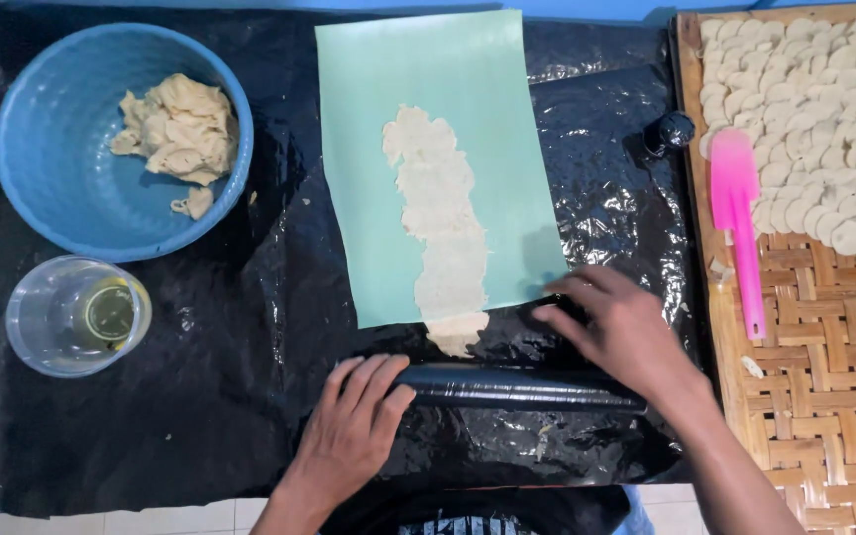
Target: The person is rolling out dough onto a plastic sheet using a rolling pin and a spatula to prepare food products.
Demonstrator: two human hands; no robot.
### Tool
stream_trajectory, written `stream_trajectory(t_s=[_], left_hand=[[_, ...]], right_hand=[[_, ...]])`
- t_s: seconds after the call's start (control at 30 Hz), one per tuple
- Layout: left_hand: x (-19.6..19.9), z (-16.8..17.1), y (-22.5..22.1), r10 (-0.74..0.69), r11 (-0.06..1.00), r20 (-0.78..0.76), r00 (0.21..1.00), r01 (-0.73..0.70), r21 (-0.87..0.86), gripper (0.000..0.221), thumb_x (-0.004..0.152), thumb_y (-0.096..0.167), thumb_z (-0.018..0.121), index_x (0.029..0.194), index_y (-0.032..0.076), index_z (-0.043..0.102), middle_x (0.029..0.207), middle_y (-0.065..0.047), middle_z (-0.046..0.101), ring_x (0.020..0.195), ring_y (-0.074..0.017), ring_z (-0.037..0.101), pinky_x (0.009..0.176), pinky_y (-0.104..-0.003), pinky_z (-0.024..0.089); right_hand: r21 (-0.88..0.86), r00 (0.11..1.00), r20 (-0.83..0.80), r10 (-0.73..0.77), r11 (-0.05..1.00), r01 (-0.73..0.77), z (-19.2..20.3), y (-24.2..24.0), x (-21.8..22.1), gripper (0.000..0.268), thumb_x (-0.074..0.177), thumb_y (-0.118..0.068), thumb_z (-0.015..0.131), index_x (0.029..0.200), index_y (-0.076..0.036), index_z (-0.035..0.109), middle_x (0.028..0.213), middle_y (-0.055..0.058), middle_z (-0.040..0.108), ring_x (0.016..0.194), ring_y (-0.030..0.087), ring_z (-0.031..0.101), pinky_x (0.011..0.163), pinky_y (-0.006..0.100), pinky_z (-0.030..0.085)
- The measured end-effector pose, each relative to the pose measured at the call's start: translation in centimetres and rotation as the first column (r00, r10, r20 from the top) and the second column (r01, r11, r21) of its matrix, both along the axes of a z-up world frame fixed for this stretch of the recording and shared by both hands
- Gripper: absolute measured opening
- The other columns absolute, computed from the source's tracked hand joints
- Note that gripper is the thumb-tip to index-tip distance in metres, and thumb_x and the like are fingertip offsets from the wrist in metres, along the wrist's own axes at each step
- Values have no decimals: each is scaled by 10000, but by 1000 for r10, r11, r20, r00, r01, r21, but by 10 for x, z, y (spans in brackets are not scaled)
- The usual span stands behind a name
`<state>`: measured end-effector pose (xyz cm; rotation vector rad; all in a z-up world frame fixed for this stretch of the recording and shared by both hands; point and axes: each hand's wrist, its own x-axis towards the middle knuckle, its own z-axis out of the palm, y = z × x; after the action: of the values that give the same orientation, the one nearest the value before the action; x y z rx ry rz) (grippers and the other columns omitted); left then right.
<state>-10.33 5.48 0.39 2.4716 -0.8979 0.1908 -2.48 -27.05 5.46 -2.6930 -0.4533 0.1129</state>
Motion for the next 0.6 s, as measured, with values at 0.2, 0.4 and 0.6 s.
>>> stream_trajectory(t_s=[0.2, 0.4, 0.6], left_hand=[[-17, -6, 2, 82, 995, -148, 986, -91, -51, 358, 891, 147, 666, 1216, 37, 563, 1315, -164, 594, 1261, -341, 543, 1093, -543, 377], [7, 12, -18, 257, 959, -119, 959, -268, -93, 383, 914, 232, 673, 1206, -9, 609, 1175, -165, 663, 1131, -336, 611, 1062, -530, 401], [26, 8, -39, 496, 866, -54, 867, -498, -47, 486, 932, 215, 672, 1309, -79, 584, 1000, -172, 678, 977, -341, 618, 986, -500, 444]], right_hand=[[-337, 779, 538, -322, 765, 549, -13, -92, -21, 396, 968, -296, 776, 1205, 15, 709, 1106, 230, 657, 1016, 381, 632, 844, 442, 534], [-256, 788, 450, -420, 785, 564, -92, -178, -38, 336, 1129, -321, 727, 1183, 0, 645, 1061, 180, 627, 1003, 344, 592, 938, 443, 500], [-69, 689, 90, -719, 686, 725, -88, -195, -17, 387, 1101, -324, 738, 1111, 42, 615, 907, 235, 681, 781, 376, 660, 708, 484, 518]])
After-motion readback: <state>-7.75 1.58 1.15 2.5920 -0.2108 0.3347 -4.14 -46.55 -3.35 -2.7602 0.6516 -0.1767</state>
